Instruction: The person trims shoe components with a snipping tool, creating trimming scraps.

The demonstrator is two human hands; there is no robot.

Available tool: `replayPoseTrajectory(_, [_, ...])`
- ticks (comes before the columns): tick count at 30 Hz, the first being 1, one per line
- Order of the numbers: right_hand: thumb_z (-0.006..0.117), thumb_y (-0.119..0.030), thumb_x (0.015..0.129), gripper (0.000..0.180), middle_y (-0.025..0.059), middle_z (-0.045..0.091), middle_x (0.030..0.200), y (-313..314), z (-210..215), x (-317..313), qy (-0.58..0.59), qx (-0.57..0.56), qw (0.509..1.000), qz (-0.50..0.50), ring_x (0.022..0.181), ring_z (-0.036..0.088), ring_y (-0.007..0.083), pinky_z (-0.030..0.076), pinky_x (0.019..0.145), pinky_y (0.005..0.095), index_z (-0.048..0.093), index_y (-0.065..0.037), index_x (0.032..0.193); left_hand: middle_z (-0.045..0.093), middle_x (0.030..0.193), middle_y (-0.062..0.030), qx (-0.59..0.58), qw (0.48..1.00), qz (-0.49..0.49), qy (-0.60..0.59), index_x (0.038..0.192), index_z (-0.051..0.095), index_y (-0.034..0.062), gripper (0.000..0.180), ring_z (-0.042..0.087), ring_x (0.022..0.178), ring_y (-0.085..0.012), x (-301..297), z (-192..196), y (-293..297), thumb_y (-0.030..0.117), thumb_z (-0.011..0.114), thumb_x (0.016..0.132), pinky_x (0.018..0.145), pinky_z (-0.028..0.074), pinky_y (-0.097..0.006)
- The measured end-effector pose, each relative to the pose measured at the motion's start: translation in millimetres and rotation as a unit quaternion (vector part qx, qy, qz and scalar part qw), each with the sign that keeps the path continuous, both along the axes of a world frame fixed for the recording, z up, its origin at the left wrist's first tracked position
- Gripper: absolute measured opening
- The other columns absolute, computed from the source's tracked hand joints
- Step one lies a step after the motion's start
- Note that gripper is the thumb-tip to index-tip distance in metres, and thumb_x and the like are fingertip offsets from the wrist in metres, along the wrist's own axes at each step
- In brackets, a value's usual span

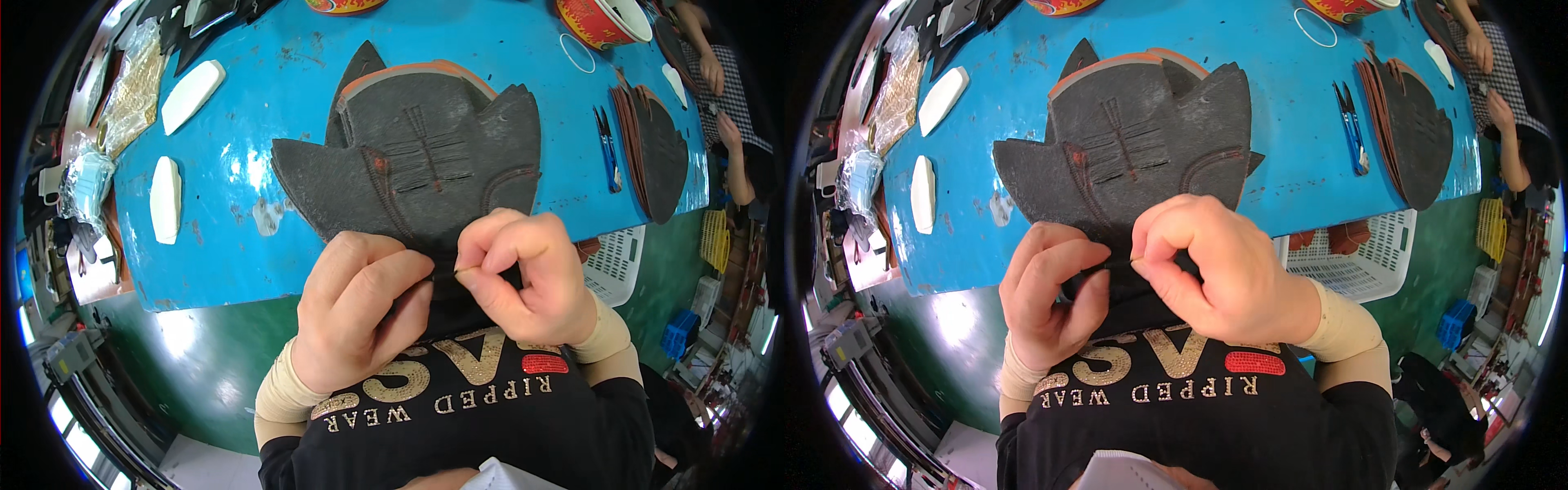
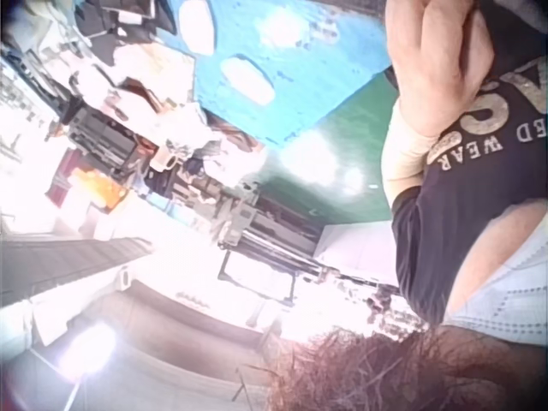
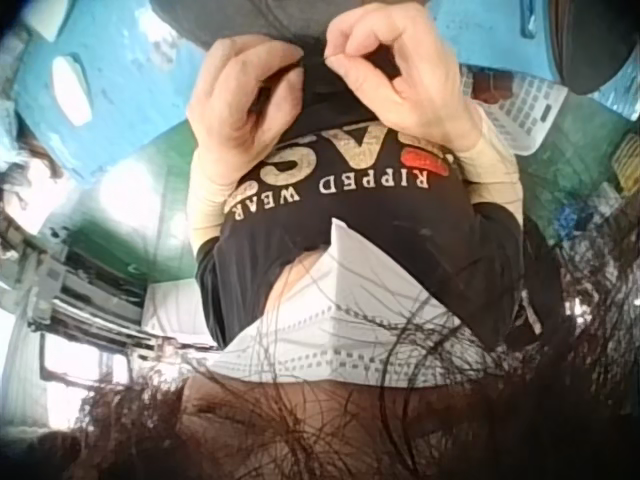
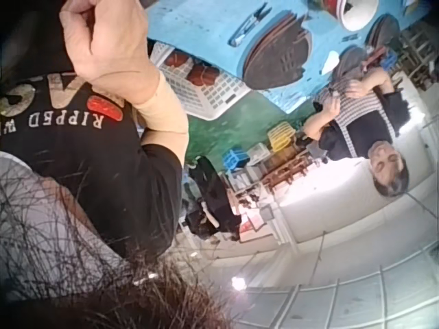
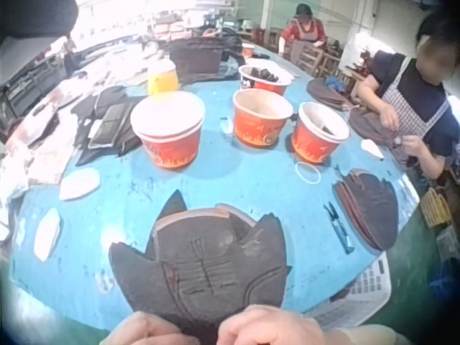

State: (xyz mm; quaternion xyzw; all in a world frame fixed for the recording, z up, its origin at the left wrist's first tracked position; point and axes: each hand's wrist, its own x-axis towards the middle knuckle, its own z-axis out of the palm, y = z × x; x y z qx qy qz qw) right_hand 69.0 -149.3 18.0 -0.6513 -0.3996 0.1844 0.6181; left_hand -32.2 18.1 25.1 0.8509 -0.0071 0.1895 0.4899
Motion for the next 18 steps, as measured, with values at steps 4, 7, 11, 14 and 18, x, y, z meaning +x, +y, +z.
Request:
replayPoseTrajectory(4, [0.067,0.01,0.075,0.026,0.0119,0.063,0.084,8,-3,-4,-0.065,0.018,0.998,-0.006,0.07,0.062,0.0225,0.048,0.061,0.0288,0.051,-0.002,0.089,0.057,0.081,-0.0104,0.018,0.999,-0.039,-0.006,0.09,0.062,-0.0012,0.025,0.056,0.069,-0.0218,1,-2,6,-0.007,0.07,0.067,0.059,0.045,-0.03])
replayPoseTrajectory(7, [0.072,0.008,0.072,0.025,0.0105,0.065,0.083,8,-2,-3,-0.05,0.013,0.999,-0.009,0.07,0.063,0.0217,0.049,0.06,0.0285,0.055,-0.003,0.087,0.056,0.08,-0.0091,0.019,0.998,-0.048,-0.029,0.09,0.064,0.0,0.028,0.056,0.069,-0.0223,1,-4,8,-0.003,0.073,0.064,0.059,0.045,-0.031])
replayPoseTrajectory(11, [0.076,0.006,0.068,0.024,0.0087,0.067,0.081,5,3,16,-0.147,-0.071,0.981,-0.108,0.069,0.063,0.0222,0.05,0.06,0.0299,0.062,-0.004,0.084,0.06,0.086,-0.0106,0.114,0.992,0.016,-0.044,0.089,0.065,0.0009,0.033,0.057,0.071,-0.0234,-1,-6,13,0.002,0.072,0.056,0.059,0.046,-0.03])
replayPoseTrajectory(14, [0.075,0.007,0.066,0.027,0.006,0.066,0.081,13,5,23,-0.211,-0.1,0.963,-0.136,0.07,0.061,0.023,0.048,0.06,0.0307,0.062,-0.005,0.087,0.064,0.096,-0.0151,0.214,0.974,0.037,-0.063,0.089,0.065,0.0007,0.034,0.058,0.071,-0.0241,3,-15,17,0.004,0.068,0.056,0.06,0.047,-0.03])
replayPoseTrajectory(18, [0.072,0.012,0.071,0.032,0.0085,0.064,0.088,19,9,34,-0.251,-0.167,0.951,-0.063,0.081,0.06,0.0186,0.049,0.068,0.0277,0.057,-0.005,0.094,0.066,0.104,-0.0166,0.271,0.961,0.007,-0.058,0.089,0.064,0.0017,0.031,0.057,0.073,-0.0218,8,-21,16,0.007,0.066,0.058,0.061,0.047,-0.03])
